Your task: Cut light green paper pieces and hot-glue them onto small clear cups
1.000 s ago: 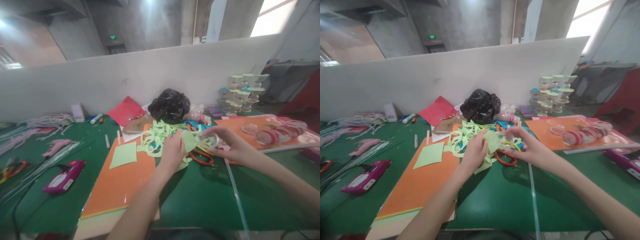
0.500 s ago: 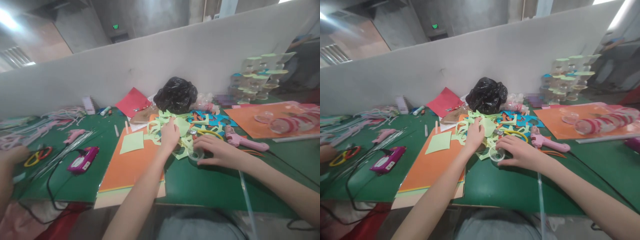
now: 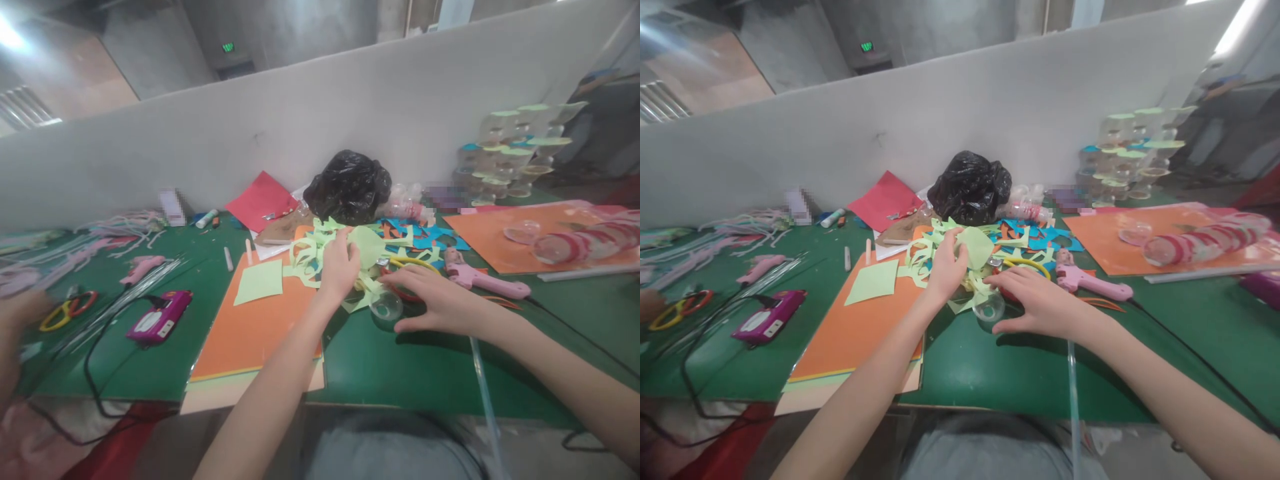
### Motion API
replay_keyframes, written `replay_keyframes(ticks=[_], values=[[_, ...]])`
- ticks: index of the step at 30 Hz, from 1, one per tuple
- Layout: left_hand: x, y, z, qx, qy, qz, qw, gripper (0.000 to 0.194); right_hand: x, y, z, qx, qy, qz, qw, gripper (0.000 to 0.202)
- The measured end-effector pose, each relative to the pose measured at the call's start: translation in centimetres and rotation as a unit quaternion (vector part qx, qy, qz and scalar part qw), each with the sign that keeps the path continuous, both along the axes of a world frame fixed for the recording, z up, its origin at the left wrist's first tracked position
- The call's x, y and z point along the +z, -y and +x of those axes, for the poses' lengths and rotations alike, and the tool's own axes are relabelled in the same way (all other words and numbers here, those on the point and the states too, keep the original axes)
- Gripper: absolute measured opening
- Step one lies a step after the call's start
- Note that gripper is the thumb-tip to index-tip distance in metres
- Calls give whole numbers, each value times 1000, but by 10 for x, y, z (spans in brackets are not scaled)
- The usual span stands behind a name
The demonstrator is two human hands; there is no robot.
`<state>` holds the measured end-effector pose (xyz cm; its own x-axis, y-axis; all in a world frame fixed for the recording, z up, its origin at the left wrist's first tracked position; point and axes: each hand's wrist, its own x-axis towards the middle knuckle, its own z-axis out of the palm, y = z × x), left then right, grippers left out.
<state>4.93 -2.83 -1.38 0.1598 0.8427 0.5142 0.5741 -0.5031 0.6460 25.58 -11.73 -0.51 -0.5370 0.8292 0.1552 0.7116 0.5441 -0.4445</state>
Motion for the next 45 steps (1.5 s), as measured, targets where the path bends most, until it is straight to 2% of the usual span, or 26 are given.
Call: replay_keyframes(ticks=[4,7,9,14,18,29,37,45], values=[[3,3,1,-17,29,22,999,32,-4,-2,1,14,-31,5,999,67],[6,5,2,-30,45,42,998,31,-7,-5,-1,33,-87,40,995,41],[8,7,3,-35,52,55,997,31,-8,-8,-2,23,-123,77,989,31],[12,10,3,-38,51,59,996,32,-4,-10,2,-60,-152,150,975,28],[12,11,3,-34,52,38,997,32,-1,-9,5,-76,-145,162,973,27],[11,11,4,-40,52,34,997,29,-6,-7,0,-19,-129,98,987,29],[13,16,5,-44,56,68,995,24,-4,1,-3,30,-50,45,997,60],[14,20,5,-50,41,66,996,26,-6,1,-3,52,-40,55,996,50]])
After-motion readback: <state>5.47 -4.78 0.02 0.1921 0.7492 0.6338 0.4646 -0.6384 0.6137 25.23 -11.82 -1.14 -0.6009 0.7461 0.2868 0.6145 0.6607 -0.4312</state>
